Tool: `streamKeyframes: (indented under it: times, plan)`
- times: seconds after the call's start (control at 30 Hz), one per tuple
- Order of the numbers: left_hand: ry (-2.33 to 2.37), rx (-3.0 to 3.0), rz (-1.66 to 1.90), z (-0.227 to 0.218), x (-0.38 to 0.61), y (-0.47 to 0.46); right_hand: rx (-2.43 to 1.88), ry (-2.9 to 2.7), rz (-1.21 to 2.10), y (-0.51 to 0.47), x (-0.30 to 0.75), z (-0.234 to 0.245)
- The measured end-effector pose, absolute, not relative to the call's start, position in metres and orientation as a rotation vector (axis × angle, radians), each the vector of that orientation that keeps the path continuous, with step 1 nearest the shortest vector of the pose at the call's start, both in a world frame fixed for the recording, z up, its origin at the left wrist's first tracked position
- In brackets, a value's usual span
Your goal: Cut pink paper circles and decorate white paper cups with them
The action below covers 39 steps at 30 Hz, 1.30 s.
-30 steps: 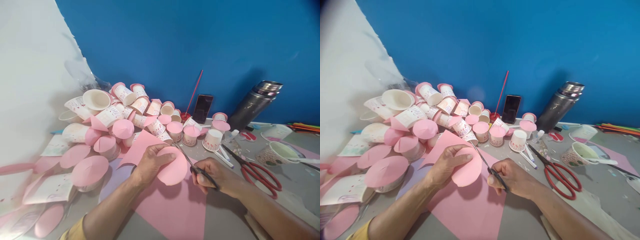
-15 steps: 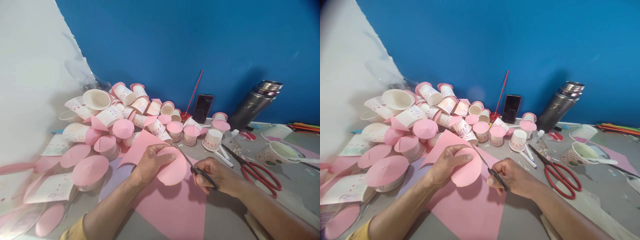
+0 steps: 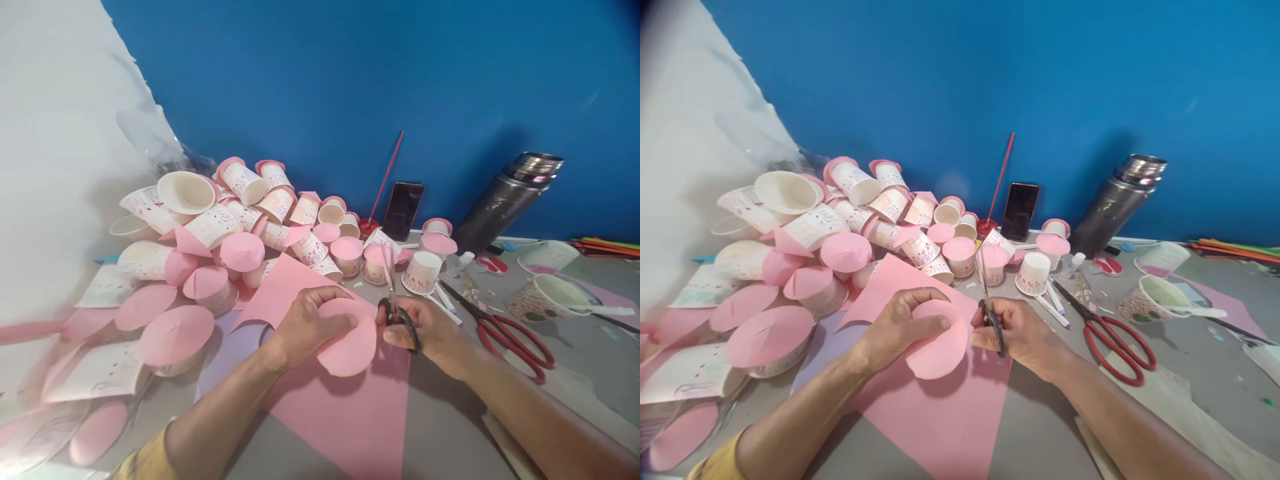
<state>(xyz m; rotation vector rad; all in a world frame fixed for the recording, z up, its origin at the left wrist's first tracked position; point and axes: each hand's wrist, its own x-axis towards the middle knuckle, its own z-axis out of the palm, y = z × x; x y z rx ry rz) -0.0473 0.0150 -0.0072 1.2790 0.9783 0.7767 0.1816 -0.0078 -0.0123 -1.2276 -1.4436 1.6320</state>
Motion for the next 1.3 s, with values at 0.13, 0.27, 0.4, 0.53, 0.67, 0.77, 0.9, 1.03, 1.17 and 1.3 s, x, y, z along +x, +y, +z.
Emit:
streamKeyframes:
  times: [0.13, 0.27, 0.4, 0.53, 0.67, 0.77, 0.9, 1.03, 1.17, 1.3]
  plan:
    - [1.019, 1.392, 0.743, -0.01, -0.04, 0.01, -1.253, -1.342, 1.562, -0.012, 0.17, -0.013]
    - [0.87, 1.206, 0.837, -0.02, -0.036, 0.011, -1.316, -1.189, 1.301, -0.012, 0.166, -0.021]
    - [0.806, 0.982, 0.868, -0.03, -0.033, 0.013, -1.287, -1.002, 1.203, -0.01, 0.164, -0.026]
    - [0.876, 0.978, 0.882, -0.028, -0.033, 0.011, -1.323, -0.977, 1.321, -0.007, 0.165, -0.024]
    - [0.945, 1.141, 0.745, -0.023, -0.033, 0.011, -1.337, -1.049, 1.371, -0.004, 0.17, -0.018]
    - [0.941, 1.077, 0.798, -0.026, -0.03, 0.01, -1.366, -1.099, 1.33, -0.005, 0.169, -0.017]
    - [0.814, 0.825, 0.862, -0.035, -0.023, 0.004, -1.353, -1.043, 1.246, -0.011, 0.16, -0.021]
    - [0.758, 0.737, 0.883, -0.035, -0.019, 0.001, -1.359, -1.172, 1.388, -0.014, 0.16, -0.018]
    - [0.827, 0.733, 0.992, -0.027, -0.025, 0.007, -1.254, -1.556, 1.592, -0.007, 0.179, -0.013]
    - [0.899, 0.681, 1.085, -0.023, -0.03, 0.013, -1.139, -1.72, 1.705, 0.0, 0.196, -0.017]
